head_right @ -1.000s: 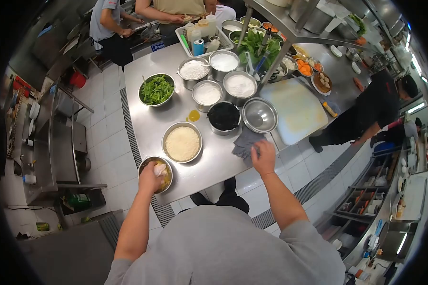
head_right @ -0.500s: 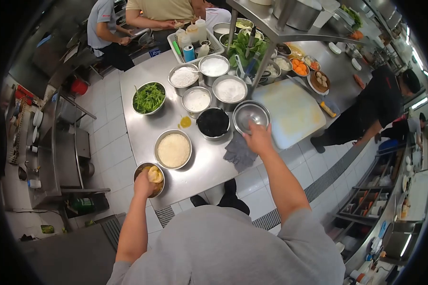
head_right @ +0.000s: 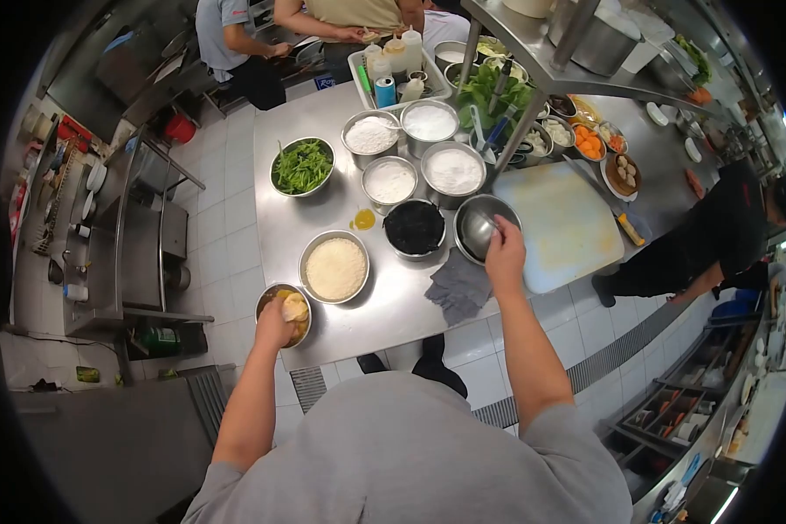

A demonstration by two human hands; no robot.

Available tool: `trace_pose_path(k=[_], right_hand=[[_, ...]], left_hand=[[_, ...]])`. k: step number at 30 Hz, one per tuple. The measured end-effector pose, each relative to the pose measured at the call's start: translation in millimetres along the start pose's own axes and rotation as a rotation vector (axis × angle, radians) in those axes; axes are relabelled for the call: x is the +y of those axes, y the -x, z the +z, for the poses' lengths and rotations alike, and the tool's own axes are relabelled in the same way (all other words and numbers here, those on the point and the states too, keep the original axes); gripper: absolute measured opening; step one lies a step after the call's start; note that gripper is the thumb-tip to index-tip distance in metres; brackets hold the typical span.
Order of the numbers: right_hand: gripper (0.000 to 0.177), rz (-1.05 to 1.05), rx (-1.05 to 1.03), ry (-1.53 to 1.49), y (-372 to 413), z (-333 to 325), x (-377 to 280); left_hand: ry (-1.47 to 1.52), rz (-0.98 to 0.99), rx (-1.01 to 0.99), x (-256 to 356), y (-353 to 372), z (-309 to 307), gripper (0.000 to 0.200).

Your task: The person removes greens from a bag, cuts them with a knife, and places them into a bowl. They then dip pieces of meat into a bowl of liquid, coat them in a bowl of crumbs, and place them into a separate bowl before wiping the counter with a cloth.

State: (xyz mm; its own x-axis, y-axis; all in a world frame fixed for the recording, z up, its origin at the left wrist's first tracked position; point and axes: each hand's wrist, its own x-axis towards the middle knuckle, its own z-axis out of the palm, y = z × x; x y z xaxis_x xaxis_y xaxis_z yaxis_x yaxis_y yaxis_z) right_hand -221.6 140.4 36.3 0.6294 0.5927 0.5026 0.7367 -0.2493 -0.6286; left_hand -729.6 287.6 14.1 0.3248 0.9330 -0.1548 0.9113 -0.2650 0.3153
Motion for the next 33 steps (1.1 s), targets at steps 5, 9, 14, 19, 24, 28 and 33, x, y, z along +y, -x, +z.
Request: trace_pose_path(k=[5, 9, 14, 19, 24, 28, 33], right_hand=[[0.020, 0.413, -0.287, -0.297, -10, -6, 26], [0.023, 0.367, -0.375, -0.225, -15, -11, 23], [0.044, 0.318, -0.487, 0.030, -19, -15, 12], [0.043, 0.098, -0.234, -0.080, -21, -12, 3], [0.034, -0.300, -0.212, -0.053, 12, -54, -75], [0.032, -0.559, -0.395, -0.147, 100, -29, -99], [0.028, -0.567, -0.583, -0.041, 172, 19, -89]], left_hand=[[-0.063, -0.092, -0.171, 8, -10, -18, 0.057], [-0.031, 0.035, -0.181, 7, 3, -27, 0.060], [0.036, 0.052, 0.066, 7, 2, 1, 0.061], [0.082, -0.162, -0.217, 7, -23, -6, 0.051], [0.058, -0.129, -0.122, 2, -7, -14, 0.048], [0.000, -0.027, 0.020, 2, 17, 1, 0.045], [-0.004, -0.106, -0.184, 15, -3, -12, 0.046]])
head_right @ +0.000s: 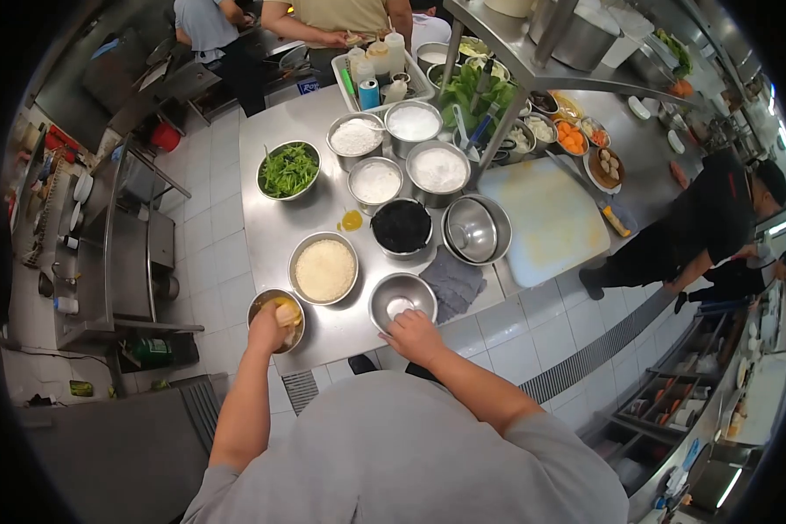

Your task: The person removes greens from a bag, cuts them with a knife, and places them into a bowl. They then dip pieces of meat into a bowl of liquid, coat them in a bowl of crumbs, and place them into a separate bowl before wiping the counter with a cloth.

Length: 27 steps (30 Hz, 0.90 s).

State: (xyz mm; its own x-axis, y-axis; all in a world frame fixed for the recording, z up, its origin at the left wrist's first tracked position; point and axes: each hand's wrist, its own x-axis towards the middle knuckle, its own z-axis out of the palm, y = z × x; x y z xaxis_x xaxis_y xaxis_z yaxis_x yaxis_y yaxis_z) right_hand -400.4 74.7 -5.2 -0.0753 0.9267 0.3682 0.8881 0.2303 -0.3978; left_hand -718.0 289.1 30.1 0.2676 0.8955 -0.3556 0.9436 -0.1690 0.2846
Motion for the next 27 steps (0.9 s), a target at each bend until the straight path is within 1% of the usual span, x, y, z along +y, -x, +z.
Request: trace_pose_path(k=[1, 2, 3, 4, 5, 7, 8, 10, 11, 12, 13, 14, 16, 17, 19, 20, 21, 22, 23, 24, 25, 26, 27], right_hand=[[0.029, 0.021, 0.039, -0.050, -7, -9, -5], [0.031, 0.041, 0.078, -0.099, -14, -19, -9], [0.032, 0.093, 0.110, -0.105, -12, -25, -5], [0.031, 0.161, 0.172, -0.055, -5, -19, 14], [0.031, 0.229, 0.232, -0.004, 3, -11, 37], [0.034, 0.429, 0.249, 0.166, 7, -21, 66], [0.034, 0.433, 0.243, 0.165, 11, -25, 71], [0.031, 0.412, 0.189, 0.436, 17, -31, 79], [0.031, 0.407, 0.180, 0.433, 20, -32, 93], [0.030, 0.471, 0.093, 0.313, 19, -30, 111], [0.030, 0.536, 0.005, 0.192, 16, -32, 114], [0.030, 0.530, 0.004, 0.192, 15, -33, 113], [0.028, 0.486, 0.110, 0.110, 8, -44, 112], [0.028, 0.476, 0.108, 0.110, 0, -54, 98], [0.027, 0.351, 0.254, 0.024, -18, -68, 48], [0.027, 0.313, 0.201, -0.012, -25, -65, 31], [0.027, 0.276, 0.152, -0.045, -34, -58, 17], [0.034, 0.257, 0.007, -0.030, -41, -39, 10], [0.042, 0.237, -0.139, -0.015, -45, -19, 7], [0.042, 0.240, -0.139, -0.014, -47, -6, 2], [0.053, 0.140, -0.159, 0.030, -50, 2, -6], [0.064, 0.037, -0.179, 0.072, -52, 7, -10], [0.085, 0.064, -0.332, 0.071, -50, 8, -10]], left_hand=[[0.021, 0.008, -0.054, -1, -2, -4, 0.050], [0.018, 0.008, -0.062, -9, -6, 0, 0.050], [-0.002, 0.059, 0.023, -18, -11, 6, 0.049], [-0.021, 0.108, 0.106, -24, -13, 11, 0.048], [-0.023, 0.105, 0.097, -21, -9, 7, 0.048], [0.039, 0.031, 0.083, -6, 3, -9, 0.045], [0.038, 0.029, 0.077, -4, 9, -10, 0.045], [0.004, 0.191, 0.186, -1, 21, -8, 0.042], [0.007, 0.181, 0.182, 0, 22, -3, 0.042], [-0.011, 0.127, 0.139, 3, 18, 2, 0.044], [-0.031, 0.075, 0.095, 2, 16, 8, 0.045], [-0.028, 0.071, 0.097, -1, 14, 11, 0.045], [-0.048, 0.022, 0.047, -3, 2, 14, 0.053], [-0.042, 0.016, 0.052, -8, -4, 16, 0.053], [0.009, 0.056, 0.016, -20, -6, 21, 0.058], [0.007, 0.050, 0.012, -21, -3, 21, 0.058], [0.029, 0.050, 0.005, -18, -1, 19, 0.064], [0.051, 0.052, -0.003, -14, 1, 16, 0.070], [0.051, 0.056, -0.007, -9, 4, 15, 0.070], [0.052, 0.051, -0.013, -6, 8, 15, 0.078], [0.052, 0.047, -0.019, -4, 10, 13, 0.087], [0.050, 0.047, -0.019, -2, 9, 10, 0.087], [0.057, 0.095, -0.076, -4, 11, 7, 0.096]])
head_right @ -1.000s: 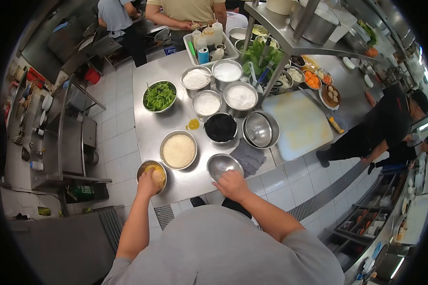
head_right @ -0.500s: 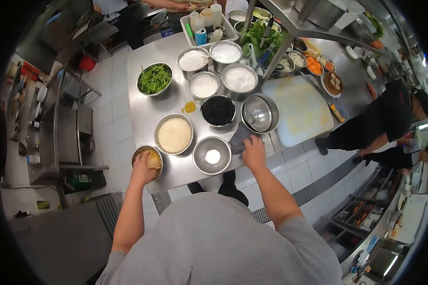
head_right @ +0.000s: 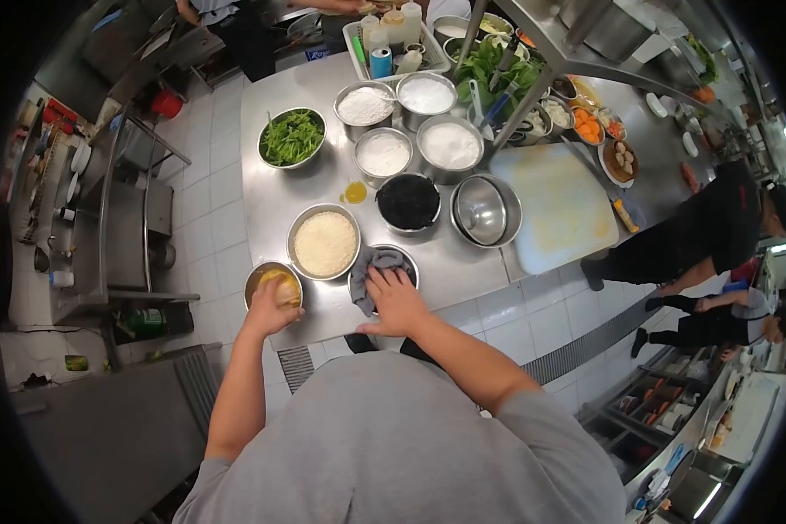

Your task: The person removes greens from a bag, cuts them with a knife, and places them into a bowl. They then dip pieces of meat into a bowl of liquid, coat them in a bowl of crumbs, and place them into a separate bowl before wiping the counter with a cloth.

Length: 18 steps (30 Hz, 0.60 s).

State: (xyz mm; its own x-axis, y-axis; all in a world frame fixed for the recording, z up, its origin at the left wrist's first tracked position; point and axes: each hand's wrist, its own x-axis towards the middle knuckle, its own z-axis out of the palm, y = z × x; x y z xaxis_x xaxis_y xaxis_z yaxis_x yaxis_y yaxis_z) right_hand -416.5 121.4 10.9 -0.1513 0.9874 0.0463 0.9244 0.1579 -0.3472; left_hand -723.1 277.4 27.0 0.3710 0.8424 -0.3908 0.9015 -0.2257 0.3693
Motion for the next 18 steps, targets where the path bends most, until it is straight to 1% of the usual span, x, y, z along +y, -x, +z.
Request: trace_pose_path(k=[1, 3, 4, 6, 7, 8, 9, 11, 13, 14, 15, 16, 17, 18], right_hand=[[0.085, -0.002, -0.005, -0.010, -1, 3, 0], [0.077, -0.002, -0.032, 0.053, -6, 7, 6], [0.077, -0.009, -0.031, 0.057, -6, 12, 9], [0.065, -0.021, -0.079, 0.070, -4, 24, 12], [0.065, -0.028, -0.079, 0.071, -7, 18, 9], [0.056, 0.010, -0.106, 0.001, -9, 11, 7], [0.047, 0.050, -0.133, -0.068, -12, 4, 5], [0.045, 0.075, -0.092, -0.097, -16, -6, 5], [0.045, 0.102, -0.051, -0.128, -20, -10, 10], [0.044, 0.125, 0.146, -0.203, -19, -10, 14], [0.045, 0.150, 0.338, -0.280, -17, -11, 18], [0.045, 0.151, 0.329, -0.283, -14, -20, 20], [0.042, 0.242, 0.448, -0.425, -10, -39, 20], [0.039, 0.334, 0.567, -0.566, -4, -58, 21]], left_hand=[[0.008, 0.044, -0.060, -2, 4, -2, 0.105], [-0.031, 0.049, -0.078, 1, 5, -5, 0.106], [-0.068, 0.060, -0.093, 3, 3, -5, 0.106], [-0.026, 0.060, -0.119, 4, -1, -8, 0.106], [0.010, 0.064, -0.151, 1, -2, -7, 0.105], [0.012, 0.061, -0.146, -2, -2, -5, 0.105], [0.023, 0.075, -0.137, -3, -3, -1, 0.103], [0.036, 0.090, -0.124, -4, -3, -1, 0.101], [0.233, 0.037, -0.207, -7, -4, -2, 0.085], [0.235, 0.035, -0.206, -12, -4, 2, 0.085], [0.275, 0.029, -0.130, -20, -3, 8, 0.072], [0.313, 0.020, -0.056, -26, -1, 14, 0.059], [0.315, 0.013, -0.062, -26, 1, 14, 0.059], [0.295, 0.060, 0.032, -24, 3, 10, 0.050]])
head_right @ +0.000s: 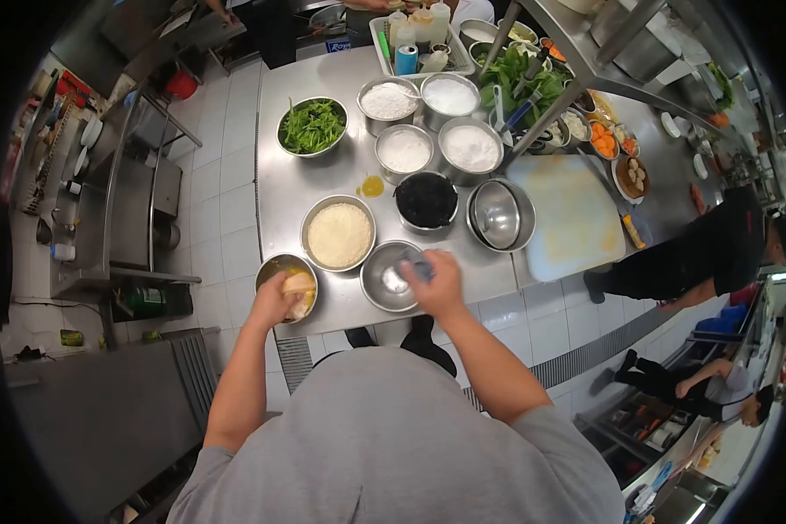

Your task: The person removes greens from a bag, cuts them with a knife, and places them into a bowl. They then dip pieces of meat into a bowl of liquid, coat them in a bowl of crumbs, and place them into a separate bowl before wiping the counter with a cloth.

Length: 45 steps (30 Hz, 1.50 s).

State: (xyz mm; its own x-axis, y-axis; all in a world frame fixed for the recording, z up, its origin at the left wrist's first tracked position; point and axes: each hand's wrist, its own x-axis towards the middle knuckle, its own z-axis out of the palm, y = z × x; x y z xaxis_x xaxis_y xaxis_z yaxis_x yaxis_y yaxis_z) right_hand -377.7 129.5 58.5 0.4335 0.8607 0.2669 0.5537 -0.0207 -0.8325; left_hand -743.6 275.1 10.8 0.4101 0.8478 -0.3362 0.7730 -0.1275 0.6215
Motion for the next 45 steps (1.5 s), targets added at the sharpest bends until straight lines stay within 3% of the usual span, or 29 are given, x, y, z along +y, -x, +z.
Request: trace_pose_path(k=[3, 5, 8, 9, 11, 13, 15, 20, 22, 26, 29, 31, 34, 39, 41, 45], right_hand=[[0.035, 0.070, 0.132, -0.054, 2, -40, 2], [0.033, 0.041, 0.098, 0.376, 14, -50, 39], [0.043, -0.051, 0.056, 0.519, 43, -41, 85], [0.043, -0.056, 0.050, 0.509, 49, -40, 93], [0.059, -0.038, -0.013, 0.503, 62, -36, 100], [0.060, -0.015, 0.009, 0.510, 68, -24, 119], [0.061, 0.009, 0.036, 0.521, 70, -19, 129], [0.061, 0.017, -0.022, 0.572, 68, -21, 135], [0.061, 0.002, -0.016, 0.574, 68, -21, 137], [0.061, -0.011, 0.002, 0.593, 69, -19, 135], [0.060, -0.005, 0.012, 0.605, 68, -18, 134], [0.060, -0.008, 0.012, 0.609, 69, -18, 134], [0.060, -0.003, 0.007, 0.615, 69, -17, 135], [0.060, -0.003, 0.015, 0.619, 70, -17, 137], [0.060, -0.011, 0.015, 0.609, 70, -18, 137], [0.060, 0.005, 0.009, 0.609, 68, -17, 135]], left_hand=[[-0.045, 0.087, 0.164, 14, 10, -9, 0.039], [-0.087, 0.049, 0.199, 25, 16, -18, 0.040], [-0.124, 0.076, 0.101, 18, 17, -22, 0.050], [-0.129, 0.066, 0.108, 18, 18, -20, 0.050], [-0.279, 0.089, 0.182, 28, 21, -10, 0.060], [-0.351, 0.028, 0.082, 25, 7, -3, 0.066], [-0.354, -0.093, -0.017, 20, -10, -2, 0.063], [-0.384, -0.092, -0.005, 24, -17, -19, 0.048], [-0.158, 0.123, 0.167, 11, -11, -15, 0.040], [-0.302, 0.259, 0.193, 16, -1, 9, 0.049], [-0.364, 0.142, 0.224, 19, -11, 22, 0.056], [-0.333, -0.023, 0.087, 22, -19, 18, 0.051], [-0.377, -0.079, 0.002, 23, -27, 7, 0.046], [-0.227, 0.021, 0.064, 16, -6, -1, 0.059], [-0.291, 0.160, 0.124, 18, 6, 2, 0.066], [-0.366, 0.043, 0.101, 25, 7, 15, 0.066]])
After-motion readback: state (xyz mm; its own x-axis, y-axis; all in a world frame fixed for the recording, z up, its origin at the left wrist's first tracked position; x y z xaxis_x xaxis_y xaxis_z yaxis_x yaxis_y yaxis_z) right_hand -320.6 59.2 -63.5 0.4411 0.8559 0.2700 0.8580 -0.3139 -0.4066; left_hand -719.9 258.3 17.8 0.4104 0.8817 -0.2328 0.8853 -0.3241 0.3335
